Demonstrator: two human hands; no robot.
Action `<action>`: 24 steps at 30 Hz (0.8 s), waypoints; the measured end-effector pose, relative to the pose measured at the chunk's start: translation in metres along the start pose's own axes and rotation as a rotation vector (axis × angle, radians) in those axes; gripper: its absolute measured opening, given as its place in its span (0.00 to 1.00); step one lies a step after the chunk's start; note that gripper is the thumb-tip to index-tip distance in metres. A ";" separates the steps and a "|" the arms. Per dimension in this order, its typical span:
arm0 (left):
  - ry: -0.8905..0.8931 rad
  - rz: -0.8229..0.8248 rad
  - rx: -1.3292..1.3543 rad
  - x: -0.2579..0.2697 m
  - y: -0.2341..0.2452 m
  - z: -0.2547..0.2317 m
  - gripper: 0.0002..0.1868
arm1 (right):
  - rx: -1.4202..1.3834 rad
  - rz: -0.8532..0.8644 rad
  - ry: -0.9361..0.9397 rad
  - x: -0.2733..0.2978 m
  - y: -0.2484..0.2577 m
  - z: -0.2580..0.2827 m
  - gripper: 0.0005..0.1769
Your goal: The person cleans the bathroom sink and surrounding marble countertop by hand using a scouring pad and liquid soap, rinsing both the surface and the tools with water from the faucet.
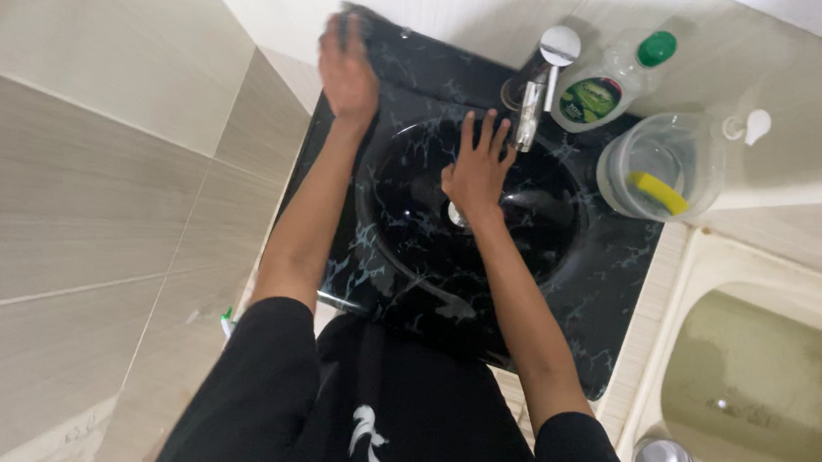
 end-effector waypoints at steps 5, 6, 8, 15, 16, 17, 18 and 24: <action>-0.362 0.259 0.317 0.030 0.009 -0.050 0.23 | -0.015 -0.010 -0.002 -0.003 -0.004 -0.001 0.55; -0.361 0.247 0.322 0.030 0.011 -0.039 0.23 | -0.019 -0.011 0.003 -0.002 -0.005 -0.002 0.55; -0.172 0.140 0.245 0.028 0.008 -0.004 0.22 | -0.027 -0.016 0.017 -0.003 -0.004 -0.001 0.54; 0.031 -0.020 0.007 0.046 0.007 0.003 0.26 | -0.031 -0.010 0.008 -0.004 -0.002 0.005 0.55; -0.063 -0.020 -0.005 0.048 0.014 -0.016 0.28 | -0.028 -0.020 0.009 -0.003 -0.002 0.006 0.55; -0.101 0.051 0.063 0.052 0.017 -0.034 0.27 | -0.025 -0.030 0.010 -0.003 -0.002 0.007 0.55; -0.140 0.118 0.133 0.056 0.020 -0.053 0.26 | -0.022 -0.032 0.010 -0.003 -0.002 0.007 0.55; -0.239 0.309 0.313 0.057 0.027 -0.060 0.24 | -0.015 -0.048 0.027 -0.003 -0.003 0.003 0.54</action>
Point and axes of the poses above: each hand's wrist, its own x-axis away from the middle knuckle, its own y-axis out of the back of the hand, z = x × y, the point moved 9 cm from there along -x, towards the middle knuckle, and after that the axes turned 5 degrees about -y, right-handed, at the moved point
